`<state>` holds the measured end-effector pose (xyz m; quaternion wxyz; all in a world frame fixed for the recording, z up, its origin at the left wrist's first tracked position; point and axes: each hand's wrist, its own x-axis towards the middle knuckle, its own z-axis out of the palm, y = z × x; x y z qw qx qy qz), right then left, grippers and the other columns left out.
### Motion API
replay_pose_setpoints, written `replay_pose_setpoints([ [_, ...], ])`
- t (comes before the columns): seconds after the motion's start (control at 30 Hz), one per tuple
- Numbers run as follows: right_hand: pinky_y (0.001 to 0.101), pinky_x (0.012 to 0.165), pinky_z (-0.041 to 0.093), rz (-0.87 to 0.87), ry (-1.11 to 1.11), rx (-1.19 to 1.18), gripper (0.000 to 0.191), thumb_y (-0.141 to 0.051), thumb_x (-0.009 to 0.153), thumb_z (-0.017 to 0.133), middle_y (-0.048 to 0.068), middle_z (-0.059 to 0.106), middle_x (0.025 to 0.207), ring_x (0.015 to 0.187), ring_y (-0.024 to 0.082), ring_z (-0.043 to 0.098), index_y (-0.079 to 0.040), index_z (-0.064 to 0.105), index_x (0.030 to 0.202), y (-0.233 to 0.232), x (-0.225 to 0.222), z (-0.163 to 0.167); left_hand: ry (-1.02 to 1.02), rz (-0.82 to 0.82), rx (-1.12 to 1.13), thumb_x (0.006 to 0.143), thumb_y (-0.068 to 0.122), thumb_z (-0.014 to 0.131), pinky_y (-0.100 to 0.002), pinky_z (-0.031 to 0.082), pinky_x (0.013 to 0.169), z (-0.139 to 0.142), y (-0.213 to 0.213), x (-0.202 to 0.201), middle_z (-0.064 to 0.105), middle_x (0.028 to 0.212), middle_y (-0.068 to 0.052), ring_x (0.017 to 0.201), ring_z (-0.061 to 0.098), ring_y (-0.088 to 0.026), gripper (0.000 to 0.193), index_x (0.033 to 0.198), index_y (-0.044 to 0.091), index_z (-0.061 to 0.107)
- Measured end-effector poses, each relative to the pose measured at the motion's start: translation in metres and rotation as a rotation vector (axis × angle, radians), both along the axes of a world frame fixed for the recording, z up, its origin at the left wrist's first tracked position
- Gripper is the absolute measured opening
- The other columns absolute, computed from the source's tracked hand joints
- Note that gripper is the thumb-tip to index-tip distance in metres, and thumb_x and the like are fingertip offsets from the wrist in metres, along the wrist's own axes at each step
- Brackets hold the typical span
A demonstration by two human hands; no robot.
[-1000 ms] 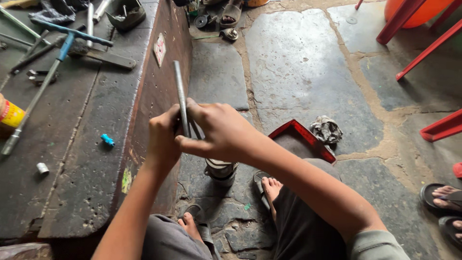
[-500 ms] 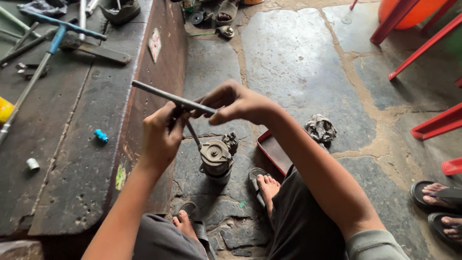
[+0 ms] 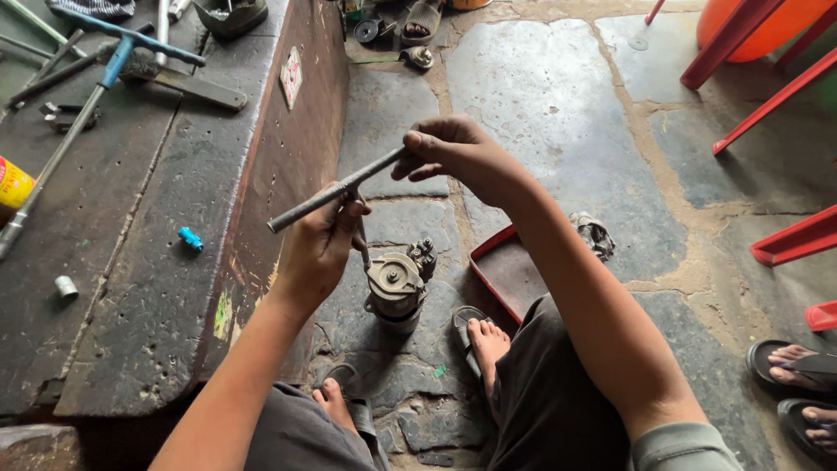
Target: The person sits on the floor and uses a T-handle wrench to tighten or loosen a bolt on a cylindrical mechanical component. The person repeatedly rotates the wrench and adjusts their grip while holding the component steady with the other hand.
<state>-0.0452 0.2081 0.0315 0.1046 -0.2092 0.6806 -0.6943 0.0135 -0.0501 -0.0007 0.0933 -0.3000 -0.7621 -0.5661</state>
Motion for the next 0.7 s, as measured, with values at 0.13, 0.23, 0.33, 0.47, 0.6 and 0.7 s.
replay_pose_setpoints([
  [0.13, 0.0295, 0.078, 0.060, -0.135, 0.003, 0.013, 0.034, -0.039, 0.100, 0.066, 0.005, 0.077, 0.096, 0.091, 0.013, 0.076, -0.005, 0.072, 0.104, -0.012, 0.006, -0.001, -0.198, 0.000, 0.111, 0.106, 0.021, 0.052, -0.024, 0.052, 0.053, 0.001, 0.002, 0.000, 0.070, 0.086, -0.004, 0.060, 0.065, -0.008, 0.022, 0.109, 0.002, 0.062],
  [0.23, 0.0265, 0.066, 0.060, -0.325, 0.074, 0.023, 0.029, -0.033, 0.095, 0.074, 0.004, 0.075, 0.088, 0.081, 0.011, 0.076, -0.005, 0.069, 0.097, -0.025, 0.008, -0.001, -0.155, -0.043, 0.151, 0.111, 0.019, 0.052, -0.024, 0.049, 0.057, 0.001, -0.001, -0.002, 0.071, 0.090, -0.006, 0.063, 0.060, -0.009, 0.020, 0.112, 0.002, 0.061],
  [0.33, 0.0243, 0.058, 0.060, -0.470, 0.149, 0.034, 0.028, -0.029, 0.093, 0.079, 0.004, 0.075, 0.079, 0.071, 0.011, 0.075, -0.004, 0.067, 0.089, -0.038, 0.007, -0.002, -0.192, -0.080, 0.170, 0.111, 0.019, 0.052, -0.025, 0.057, 0.060, 0.001, -0.001, -0.001, 0.070, 0.093, -0.007, 0.068, 0.064, -0.008, 0.020, 0.115, 0.002, 0.060],
  [0.47, 0.0225, 0.057, 0.060, -0.520, 0.238, 0.024, 0.024, -0.029, 0.093, 0.077, 0.003, 0.076, 0.079, 0.070, 0.009, 0.075, -0.005, 0.071, 0.091, -0.051, 0.006, 0.001, -0.126, -0.026, 0.047, 0.107, 0.016, 0.054, -0.025, 0.057, 0.054, 0.004, 0.001, 0.002, 0.074, 0.086, -0.007, 0.062, 0.070, -0.011, 0.016, 0.109, 0.001, 0.061],
  [0.6, 0.0226, 0.056, 0.060, -0.550, 0.371, 0.179, 0.025, -0.030, 0.095, 0.070, 0.001, 0.077, 0.080, 0.068, 0.008, 0.074, -0.006, 0.075, 0.095, -0.063, 0.006, 0.008, -0.069, -0.048, -0.012, 0.106, 0.008, 0.050, -0.026, 0.058, 0.055, 0.007, 0.006, 0.003, 0.073, 0.086, -0.008, 0.063, 0.071, -0.013, 0.015, 0.109, -0.001, 0.062],
  [0.7, 0.0319, 0.060, 0.055, -0.445, 0.346, 0.333, 0.034, -0.037, 0.098, 0.067, 0.009, 0.077, 0.085, 0.072, 0.017, 0.070, -0.006, 0.077, 0.105, -0.075, 0.015, 0.012, -0.022, -0.043, -0.026, 0.104, 0.003, 0.051, -0.029, 0.055, 0.057, 0.006, 0.005, 0.000, 0.073, 0.084, -0.009, 0.064, 0.068, -0.015, 0.014, 0.109, -0.002, 0.062],
])
